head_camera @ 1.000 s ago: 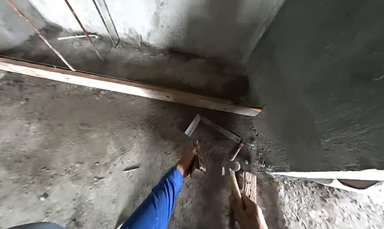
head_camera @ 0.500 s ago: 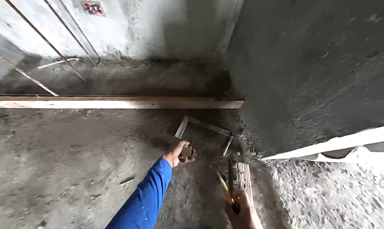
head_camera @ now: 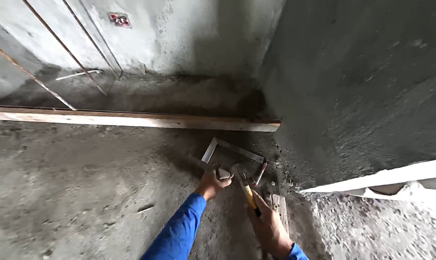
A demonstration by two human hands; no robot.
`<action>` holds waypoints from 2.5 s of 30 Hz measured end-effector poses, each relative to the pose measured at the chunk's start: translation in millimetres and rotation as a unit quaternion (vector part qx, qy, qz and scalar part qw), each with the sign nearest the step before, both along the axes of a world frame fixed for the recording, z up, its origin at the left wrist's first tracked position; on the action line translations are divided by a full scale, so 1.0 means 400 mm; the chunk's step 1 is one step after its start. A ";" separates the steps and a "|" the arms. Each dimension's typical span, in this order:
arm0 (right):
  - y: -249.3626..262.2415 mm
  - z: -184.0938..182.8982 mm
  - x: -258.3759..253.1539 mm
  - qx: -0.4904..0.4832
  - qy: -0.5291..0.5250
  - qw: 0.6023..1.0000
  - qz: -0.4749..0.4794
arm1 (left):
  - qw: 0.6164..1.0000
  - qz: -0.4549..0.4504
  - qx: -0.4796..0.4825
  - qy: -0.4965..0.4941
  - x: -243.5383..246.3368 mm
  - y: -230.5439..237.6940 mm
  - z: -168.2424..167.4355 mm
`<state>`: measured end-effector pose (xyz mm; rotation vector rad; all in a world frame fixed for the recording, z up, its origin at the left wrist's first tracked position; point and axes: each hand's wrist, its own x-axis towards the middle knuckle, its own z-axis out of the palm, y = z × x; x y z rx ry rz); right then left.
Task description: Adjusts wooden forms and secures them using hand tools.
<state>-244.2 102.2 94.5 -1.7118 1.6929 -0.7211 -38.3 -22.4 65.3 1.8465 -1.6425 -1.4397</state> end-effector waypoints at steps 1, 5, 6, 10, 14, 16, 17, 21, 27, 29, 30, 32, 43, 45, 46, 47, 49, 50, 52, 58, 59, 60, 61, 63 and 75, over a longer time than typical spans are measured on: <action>-0.001 0.004 0.004 0.004 0.001 1.000 0.002 | 0.996 -0.036 -0.017 -0.084 0.003 -0.003 0.016; -0.013 0.037 0.018 0.014 0.030 0.999 0.011 | 0.985 -0.071 -0.116 -0.111 0.003 -0.007 0.036; -0.015 0.060 0.022 0.014 0.038 0.999 0.010 | 0.986 -0.071 -0.116 -0.102 -0.001 -0.005 0.038; -0.015 0.228 0.021 -0.093 0.026 0.995 0.031 | 0.989 -0.046 -0.105 -0.091 -0.010 -0.004 0.028; -0.026 0.402 0.008 -0.255 -0.107 0.960 0.053 | 0.990 -0.051 -0.091 -0.099 -0.020 -0.008 0.028; -0.041 0.422 0.023 -0.293 -0.156 0.942 0.054 | 0.990 -0.047 -0.094 -0.095 -0.019 -0.009 0.025; -0.037 0.385 0.023 -0.276 -0.145 0.949 0.045 | 0.990 -0.046 -0.096 -0.093 -0.015 -0.009 0.023; -0.033 0.124 0.010 0.047 0.093 0.995 -0.001 | 0.988 -0.078 -0.111 -0.072 0.009 0.006 0.016; -0.036 0.257 0.022 -0.058 0.095 0.994 -0.005 | 0.989 -0.078 -0.095 -0.085 0.001 0.002 0.022; -0.042 0.368 0.029 -0.194 0.014 0.981 0.019 | 0.989 -0.066 -0.101 -0.083 0.000 -0.010 0.019; -0.045 0.414 0.034 -0.247 -0.047 0.968 0.030 | 0.989 -0.062 -0.103 -0.081 0.002 -0.009 0.018; -0.058 0.464 0.050 -0.298 -0.149 0.942 0.042 | 0.989 -0.058 -0.110 -0.079 0.005 -0.006 0.018; 0.042 0.076 -0.031 0.140 0.129 0.982 0.000 | 0.988 -0.086 -0.098 -0.084 0.050 -0.004 0.023; 0.019 0.232 0.017 -0.031 0.085 0.996 0.003 | 0.988 -0.086 -0.100 -0.080 0.026 -0.012 0.017; -0.004 0.301 0.029 -0.113 0.042 0.993 0.012 | 0.988 -0.080 -0.105 -0.079 0.020 -0.018 0.017; -0.024 0.359 0.037 -0.183 -0.021 0.983 0.026 | 0.988 -0.076 -0.108 -0.079 0.019 -0.021 0.016; -0.057 0.443 0.061 -0.268 -0.149 0.951 0.049 | 0.988 -0.068 -0.107 -0.086 0.020 -0.024 0.015; -0.065 0.450 0.071 -0.281 -0.185 0.940 0.056 | 0.989 -0.066 -0.103 -0.089 0.021 -0.027 0.017; -0.048 0.353 0.055 -0.215 -0.126 0.968 0.038 | 0.989 -0.069 -0.092 -0.089 0.023 -0.029 0.022; -0.074 0.141 0.002 0.158 0.128 0.979 -0.022 | 0.987 -0.097 -0.103 -0.076 0.016 -0.011 0.028; -0.062 0.169 0.001 0.118 0.131 0.984 -0.019 | 0.988 -0.094 -0.095 -0.076 0.015 0.000 0.023; -0.048 0.210 0.002 0.056 0.122 0.991 -0.022 | 0.988 -0.097 -0.090 -0.078 0.008 0.004 0.020; -0.046 0.261 0.006 -0.017 0.099 0.995 -0.022 | 0.987 -0.099 -0.095 -0.085 0.001 -0.002 0.017; -0.048 0.368 0.015 -0.158 0.008 0.987 -0.007 | 0.985 -0.094 -0.112 -0.090 -0.005 -0.006 0.011; -0.033 0.031 -0.007 0.251 0.111 0.962 -0.010 | 0.981 -0.112 -0.122 -0.100 0.024 0.007 0.033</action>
